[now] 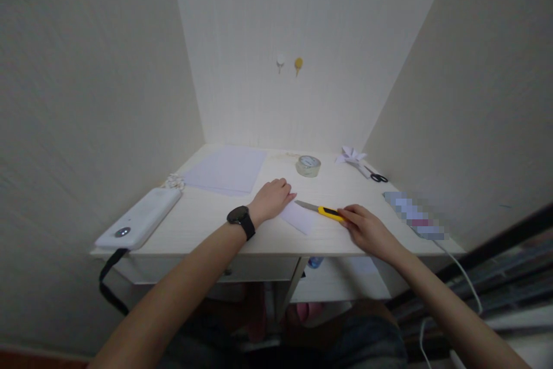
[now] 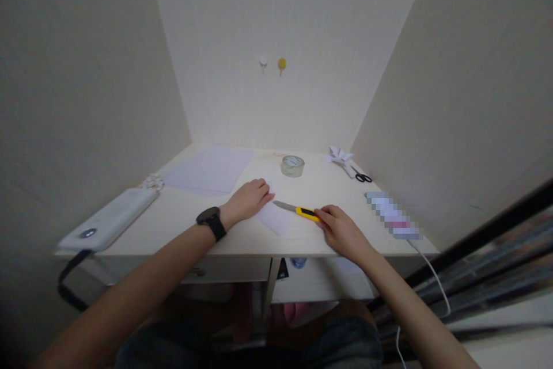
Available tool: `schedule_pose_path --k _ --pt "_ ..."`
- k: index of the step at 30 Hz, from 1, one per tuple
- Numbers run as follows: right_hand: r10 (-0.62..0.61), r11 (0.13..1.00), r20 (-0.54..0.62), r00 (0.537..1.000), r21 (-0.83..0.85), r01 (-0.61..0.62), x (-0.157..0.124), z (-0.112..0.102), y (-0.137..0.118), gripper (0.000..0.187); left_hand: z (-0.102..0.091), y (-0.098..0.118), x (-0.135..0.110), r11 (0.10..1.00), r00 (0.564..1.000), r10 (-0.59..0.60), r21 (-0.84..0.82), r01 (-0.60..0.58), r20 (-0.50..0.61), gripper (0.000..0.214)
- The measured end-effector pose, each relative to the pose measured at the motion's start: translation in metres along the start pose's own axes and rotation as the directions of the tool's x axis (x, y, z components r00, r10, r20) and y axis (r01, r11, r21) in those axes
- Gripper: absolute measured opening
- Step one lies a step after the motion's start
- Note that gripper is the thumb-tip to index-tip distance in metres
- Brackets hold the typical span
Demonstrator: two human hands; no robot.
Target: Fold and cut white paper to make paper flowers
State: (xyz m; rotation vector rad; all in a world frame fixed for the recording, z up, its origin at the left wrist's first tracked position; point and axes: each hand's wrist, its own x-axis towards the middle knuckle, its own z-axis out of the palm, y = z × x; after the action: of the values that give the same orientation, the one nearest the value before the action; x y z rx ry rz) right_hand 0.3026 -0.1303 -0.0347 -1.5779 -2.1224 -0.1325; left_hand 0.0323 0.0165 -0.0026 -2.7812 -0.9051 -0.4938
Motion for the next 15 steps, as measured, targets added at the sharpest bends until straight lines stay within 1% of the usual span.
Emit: schedule_pose_path --k 5,8,10,13,15 --pt "-0.01 0.999 0.035 0.999 0.05 0.008 -0.001 -0.005 -0.01 0.034 -0.002 0.0 0.0 0.999 0.998 -0.049 -0.022 0.05 0.035 0.045" --pt "-0.01 0.997 0.047 0.999 0.077 0.006 -0.002 -0.008 -0.014 0.034 -0.005 0.001 0.001 0.994 0.993 -0.106 -0.028 0.107 0.06 0.046" --pt "-0.004 0.996 0.045 0.999 0.085 0.001 -0.003 -0.009 -0.015 0.034 -0.006 0.002 0.001 0.985 0.982 -0.168 -0.032 0.171 0.082 0.049" --pt "0.001 0.996 0.038 0.999 0.087 -0.004 -0.004 -0.011 -0.015 0.033 -0.007 0.003 0.0 0.952 0.948 -0.302 -0.009 0.305 0.103 0.055" --pt "0.004 0.996 0.038 0.999 0.085 -0.007 -0.004 -0.012 -0.013 0.034 -0.007 0.002 -0.001 0.934 0.929 -0.357 0.016 0.357 0.097 0.058"
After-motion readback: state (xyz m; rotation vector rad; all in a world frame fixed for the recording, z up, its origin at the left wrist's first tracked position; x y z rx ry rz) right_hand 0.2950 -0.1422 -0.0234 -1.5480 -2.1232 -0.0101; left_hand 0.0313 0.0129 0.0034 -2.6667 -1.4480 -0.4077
